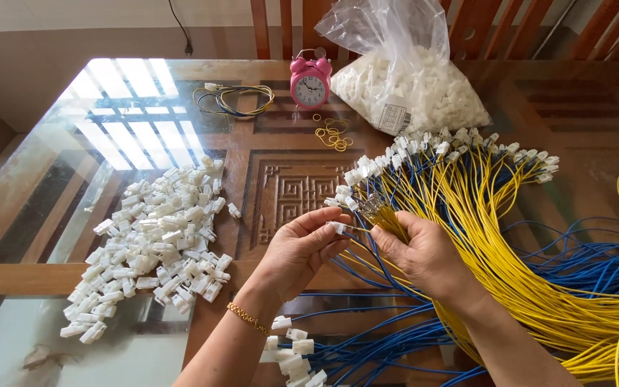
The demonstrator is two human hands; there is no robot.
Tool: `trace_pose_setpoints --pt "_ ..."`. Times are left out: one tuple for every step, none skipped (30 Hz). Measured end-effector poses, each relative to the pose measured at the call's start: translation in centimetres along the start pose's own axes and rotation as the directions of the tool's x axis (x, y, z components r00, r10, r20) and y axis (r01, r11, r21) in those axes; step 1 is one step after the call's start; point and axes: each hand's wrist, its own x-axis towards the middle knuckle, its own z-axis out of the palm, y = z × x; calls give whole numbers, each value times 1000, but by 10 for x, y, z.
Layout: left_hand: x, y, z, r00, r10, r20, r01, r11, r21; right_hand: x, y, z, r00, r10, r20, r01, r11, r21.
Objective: The person repeatedly picks white plastic connectors and attaches them to the ends of yellow and blue network cables. They handle the cables one at a time, aligning the connector with the cable end and pressing it into place. Finished cables are set aside on the table.
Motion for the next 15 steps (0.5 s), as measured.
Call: trace_pose_setpoints --pt "-1 0 0 1000 -10 -4 10 1000 -8 1 1 0 1000 3 -8 -4 1000 -30" --pt "-2 1 1 1000 -20 -9 20 1000 -15 1 3 1 1000 7 -15 -7 998 -60" --pt "-1 1 1 1000 -21 -8 21 1000 -16 2 5 1 1000 7 -16 -8 998 -60" --pt "0 0 2 1000 -18 -12 17 1000 -17 2 7 2 1000 8 -16 -9 998 -64" --pt "0 0 2 1000 -13 -15 13 1000 -18 2 9 2 1000 9 -16 -10 998 -68" --pt "-1 1 3 1000 -14 -15 13 1000 -18 1 6 2 1000 9 -17 -10 998 -68" --pt "-3 1 4 1000 -18 -22 17 1000 -16 1 4 2 1000 15 -17 -16 998 -62" --pt "-4 2 5 999 -22 -28 21 1000 -15 0 1 2 1000 21 -18 -22 998 -56" --pt "-4 2 4 999 -21 -27 20 1000 -15 0 1 1 1000 20 -18 -21 998 -57" --pt "-3 1 4 999 -22 -27 22 1000 -14 0 1 1 1000 16 -19 -17 998 -57" --pt "-3 1 3 999 -23 -27 23 1000 -12 0 2 1 1000 12 -20 -13 998 -56" --pt "-3 1 3 999 -23 -27 22 1000 -11 1 1 1 1000 11 -20 -12 998 -55" --pt "-2 1 3 999 -28 -28 28 1000 -9 1 1 1 1000 20 -13 -20 998 -52" --pt "-2 0 4 999 -34 -29 34 999 -8 1 0 0 1000 28 -7 -28 998 -48" --pt "-2 1 4 999 -34 -28 34 999 -7 0 3 1 1000 26 -8 -27 999 -47"
